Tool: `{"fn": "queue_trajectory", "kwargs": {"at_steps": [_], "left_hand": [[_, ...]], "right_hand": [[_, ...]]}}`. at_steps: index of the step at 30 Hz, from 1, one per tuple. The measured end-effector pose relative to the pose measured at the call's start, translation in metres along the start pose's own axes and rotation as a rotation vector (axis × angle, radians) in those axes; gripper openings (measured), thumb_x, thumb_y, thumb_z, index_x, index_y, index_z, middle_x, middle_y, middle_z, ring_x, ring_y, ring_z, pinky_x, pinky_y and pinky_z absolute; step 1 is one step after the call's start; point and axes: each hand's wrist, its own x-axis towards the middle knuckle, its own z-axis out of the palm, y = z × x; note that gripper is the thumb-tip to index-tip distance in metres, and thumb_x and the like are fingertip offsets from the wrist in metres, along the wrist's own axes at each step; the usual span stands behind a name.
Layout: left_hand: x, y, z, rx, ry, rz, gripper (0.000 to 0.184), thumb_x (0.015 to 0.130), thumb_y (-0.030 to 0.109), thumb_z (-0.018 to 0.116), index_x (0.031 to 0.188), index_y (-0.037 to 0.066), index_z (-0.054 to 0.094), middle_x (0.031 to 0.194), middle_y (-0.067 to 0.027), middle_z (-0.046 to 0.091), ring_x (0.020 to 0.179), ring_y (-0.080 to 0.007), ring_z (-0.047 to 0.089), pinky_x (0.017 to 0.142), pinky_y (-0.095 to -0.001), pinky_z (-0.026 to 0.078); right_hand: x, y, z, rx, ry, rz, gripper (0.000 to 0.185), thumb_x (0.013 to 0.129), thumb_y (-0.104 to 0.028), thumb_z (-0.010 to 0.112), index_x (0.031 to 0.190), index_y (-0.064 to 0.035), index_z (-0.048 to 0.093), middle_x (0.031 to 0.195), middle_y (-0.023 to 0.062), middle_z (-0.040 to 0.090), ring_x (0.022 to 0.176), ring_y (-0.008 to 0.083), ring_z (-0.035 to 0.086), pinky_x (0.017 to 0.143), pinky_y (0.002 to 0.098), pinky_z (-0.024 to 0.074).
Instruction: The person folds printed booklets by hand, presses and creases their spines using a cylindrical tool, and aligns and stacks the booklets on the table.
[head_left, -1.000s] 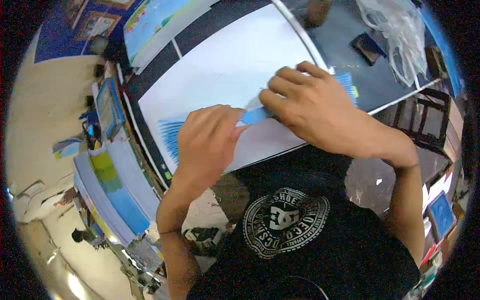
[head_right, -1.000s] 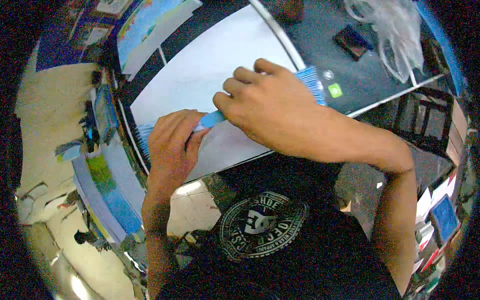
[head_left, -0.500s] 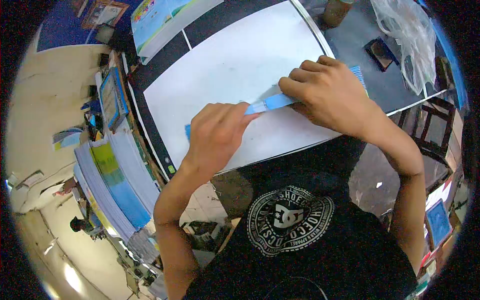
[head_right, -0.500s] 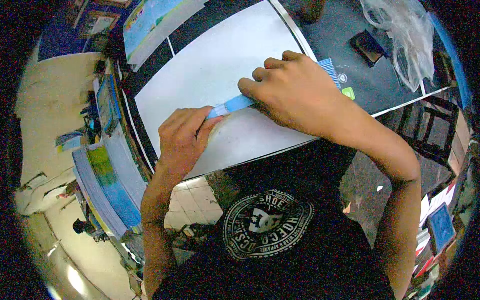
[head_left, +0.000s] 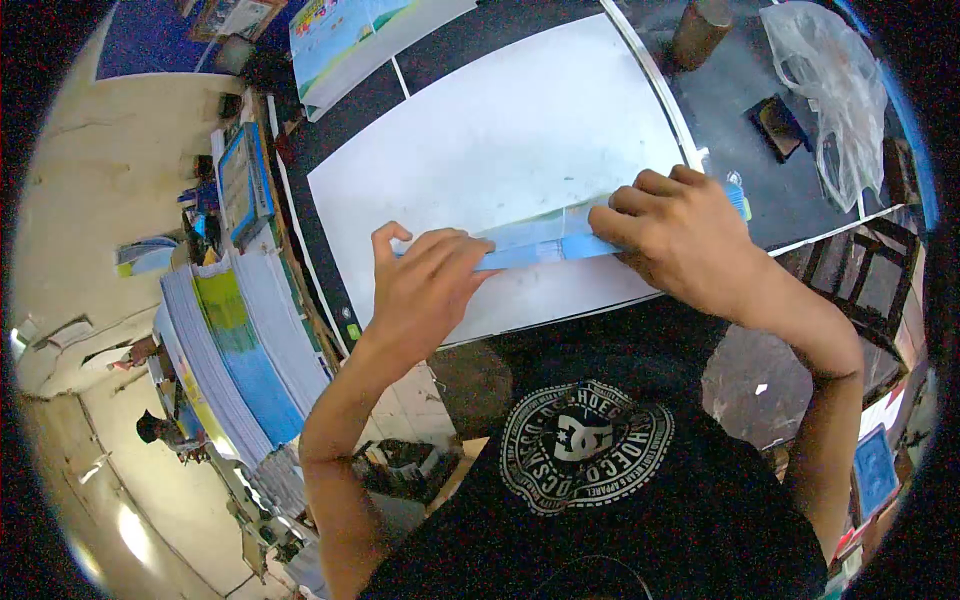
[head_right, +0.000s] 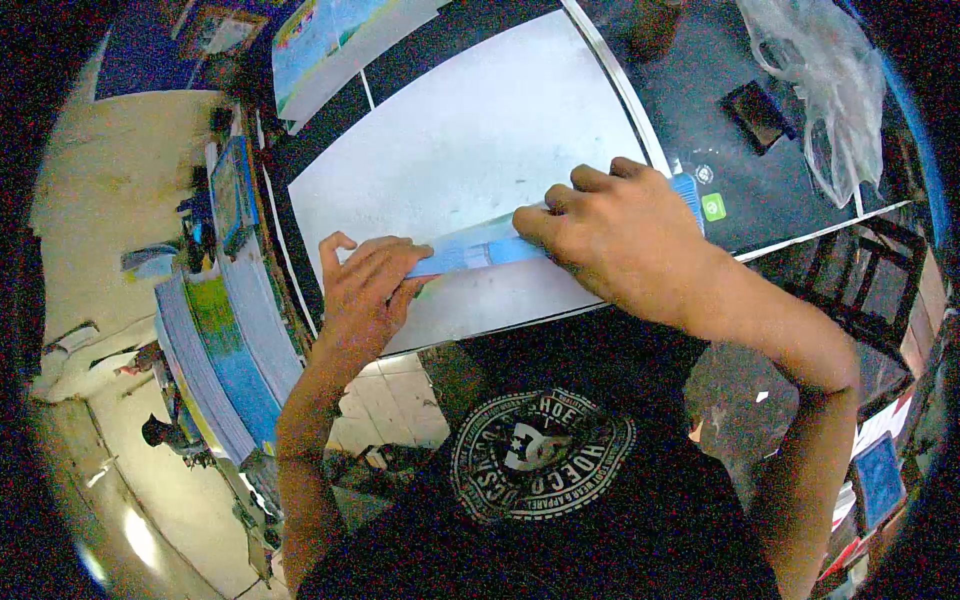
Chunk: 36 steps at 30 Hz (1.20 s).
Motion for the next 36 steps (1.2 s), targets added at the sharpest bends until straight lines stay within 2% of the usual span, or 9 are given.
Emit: {"fn": "queue_trajectory", "kwargs": {"at_steps": [1,4,10,17,23,26,29,32,36], "left_hand": [[-0.005,-0.002,0.001,-0.027,-0.021,-0.043,0.027,0.079,0.016,0.078,0.105,0.013,0.071,0.102,-0.0057,0.073,0.099,-0.0189,0.067,0.096,-0.0438,0.031],[-0.017,-0.017,-0.004,0.045,0.051,-0.057,0.029,0.076,0.017,0.08,0.102,0.011,0.069,0.097,-0.0018,0.071,0.096,-0.0159,0.066,0.085,-0.0406,0.033],[-0.021,-0.022,-0.012,-0.165,0.02,-0.116,0.028,0.078,0.014,0.078,0.104,0.01,0.069,0.1,-0.0026,0.071,0.097,-0.0151,0.065,0.085,-0.04,0.036],[-0.042,-0.037,-0.016,-0.028,0.033,-0.107,0.027,0.082,0.021,0.076,0.108,0.016,0.07,0.101,0.0003,0.072,0.096,-0.0149,0.066,0.087,-0.0397,0.036],[-0.051,-0.038,-0.013,-0.127,-0.006,-0.137,0.029,0.081,0.019,0.077,0.108,0.016,0.071,0.102,-0.0007,0.072,0.103,-0.0151,0.064,0.086,-0.0403,0.035],[-0.046,-0.043,-0.017,-0.103,0.103,-0.102,0.028,0.08,0.018,0.078,0.107,0.014,0.071,0.102,-0.0028,0.072,0.098,-0.0148,0.065,0.088,-0.0399,0.035],[-0.058,-0.05,-0.015,-0.025,0.041,-0.14,0.019,0.086,0.021,0.071,0.101,0.011,0.07,0.095,-0.0031,0.071,0.098,-0.0151,0.063,0.09,-0.0405,0.035],[-0.061,-0.052,-0.014,-0.111,0.119,-0.119,0.018,0.085,0.02,0.071,0.1,0.01,0.071,0.095,-0.0031,0.071,0.099,-0.016,0.063,0.09,-0.0403,0.036],[-0.06,-0.056,-0.018,-0.113,0.07,-0.106,0.018,0.084,0.018,0.072,0.101,0.01,0.071,0.095,-0.0038,0.071,0.098,-0.0164,0.064,0.09,-0.0413,0.038]], "right_hand": [[0.0,0.001,0.0,-0.004,0.002,-0.001,0.021,0.084,-0.021,0.06,0.104,-0.0141,0.063,0.084,0.0043,0.066,0.085,0.0247,0.067,0.075,0.0414,0.0529],[-0.001,0.002,0.001,-0.007,-0.012,0.013,0.022,0.084,-0.021,0.06,0.105,-0.0141,0.062,0.085,0.0046,0.066,0.084,0.0246,0.067,0.075,0.042,0.0529],[0.008,-0.003,-0.006,0.03,-0.06,0.026,0.024,0.081,-0.021,0.064,0.103,-0.0135,0.061,0.089,0.0053,0.066,0.087,0.0246,0.066,0.076,0.0434,0.0517],[0.014,-0.005,-0.009,0.019,-0.104,0.013,0.025,0.077,-0.016,0.067,0.101,-0.0119,0.061,0.092,0.0055,0.067,0.087,0.026,0.066,0.077,0.0435,0.0515],[0.015,-0.002,-0.01,-0.007,-0.098,0.02,0.026,0.076,-0.013,0.067,0.101,-0.0115,0.062,0.095,0.0059,0.069,0.088,0.0263,0.068,0.077,0.043,0.0523],[0.015,-0.002,-0.009,-0.011,-0.149,0.047,0.026,0.076,-0.014,0.068,0.101,-0.0113,0.061,0.095,0.0063,0.069,0.086,0.0274,0.068,0.079,0.0441,0.0517],[0.017,-0.002,-0.011,-0.027,-0.126,0.034,0.026,0.076,-0.016,0.07,0.099,-0.0105,0.061,0.094,0.0066,0.069,0.084,0.0281,0.068,0.078,0.0443,0.0513],[0.022,-0.003,-0.014,-0.059,-0.137,0.033,0.027,0.076,-0.019,0.072,0.098,-0.0098,0.06,0.093,0.0079,0.068,0.084,0.0286,0.067,0.078,0.045,0.0504],[0.013,0.009,-0.018,0.003,-0.001,0.043,0.028,0.072,-0.018,0.078,0.094,-0.0071,0.063,0.08,0.0085,0.065,0.079,0.0306,0.065,0.075,0.0436,0.0466]]}}
